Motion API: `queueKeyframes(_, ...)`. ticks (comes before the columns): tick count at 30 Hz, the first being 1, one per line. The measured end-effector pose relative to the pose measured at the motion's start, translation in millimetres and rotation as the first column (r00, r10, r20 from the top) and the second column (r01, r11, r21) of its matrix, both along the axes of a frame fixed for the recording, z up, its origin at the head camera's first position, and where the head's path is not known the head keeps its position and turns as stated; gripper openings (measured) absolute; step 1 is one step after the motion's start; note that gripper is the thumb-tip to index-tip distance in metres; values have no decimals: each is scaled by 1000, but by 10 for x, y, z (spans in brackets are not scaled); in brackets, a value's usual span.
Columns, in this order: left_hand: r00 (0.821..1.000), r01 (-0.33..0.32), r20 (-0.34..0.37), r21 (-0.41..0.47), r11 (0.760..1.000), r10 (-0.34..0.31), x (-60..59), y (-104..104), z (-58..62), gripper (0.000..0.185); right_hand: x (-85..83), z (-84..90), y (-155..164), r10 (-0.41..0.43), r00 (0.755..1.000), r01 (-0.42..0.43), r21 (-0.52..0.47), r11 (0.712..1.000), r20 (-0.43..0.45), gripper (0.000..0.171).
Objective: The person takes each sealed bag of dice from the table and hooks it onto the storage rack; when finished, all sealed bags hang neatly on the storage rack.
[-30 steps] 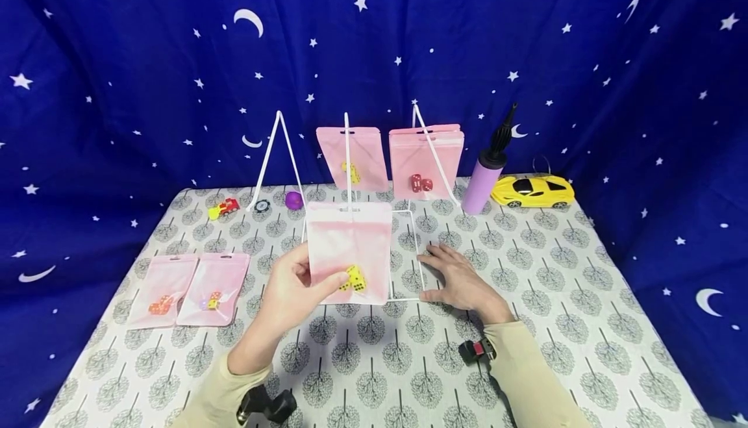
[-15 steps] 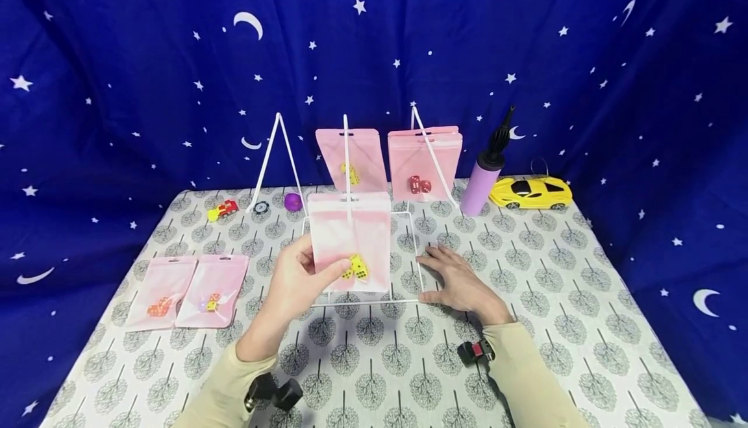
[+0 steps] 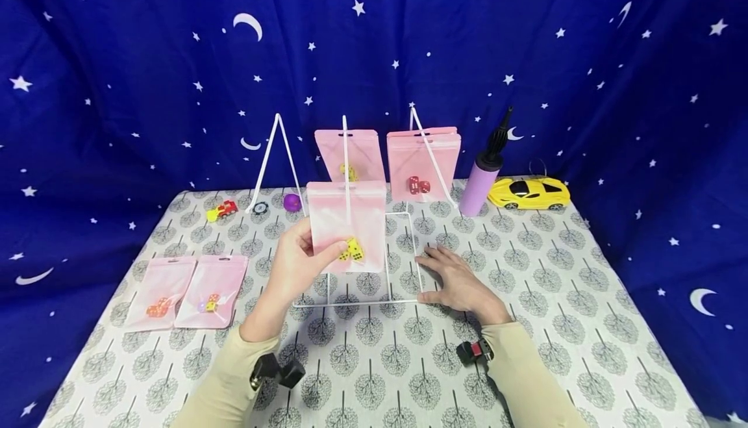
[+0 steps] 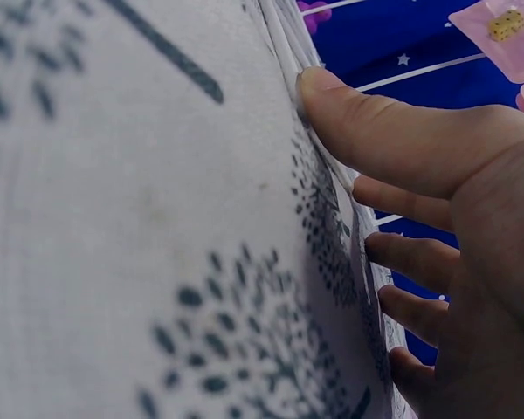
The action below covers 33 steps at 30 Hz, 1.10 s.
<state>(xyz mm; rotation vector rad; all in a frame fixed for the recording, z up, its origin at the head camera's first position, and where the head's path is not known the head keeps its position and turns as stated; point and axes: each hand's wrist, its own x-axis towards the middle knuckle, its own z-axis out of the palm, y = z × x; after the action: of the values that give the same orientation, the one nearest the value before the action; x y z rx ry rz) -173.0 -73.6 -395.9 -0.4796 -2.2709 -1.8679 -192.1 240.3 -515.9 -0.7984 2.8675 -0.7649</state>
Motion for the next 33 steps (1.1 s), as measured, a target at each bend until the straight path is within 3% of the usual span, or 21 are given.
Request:
queueKeyframes(8, 998, -48, 35, -18, 999, 49, -125, -19, 17, 32, 1, -4, 4, 0, 1000, 0, 8, 1000, 23, 82)
queueKeyframes(23, 994, -77, 75, 8, 997, 76, -340, 36, -18, 30, 32, -7, 2, -9, 1000, 9, 7, 1000, 25, 82)
queueKeyframes(33, 996, -72, 49, 56, 996, 69, -505, 100, -9, 35, 23, 10, 9, -10, 1000, 9, 15, 1000, 3, 81)
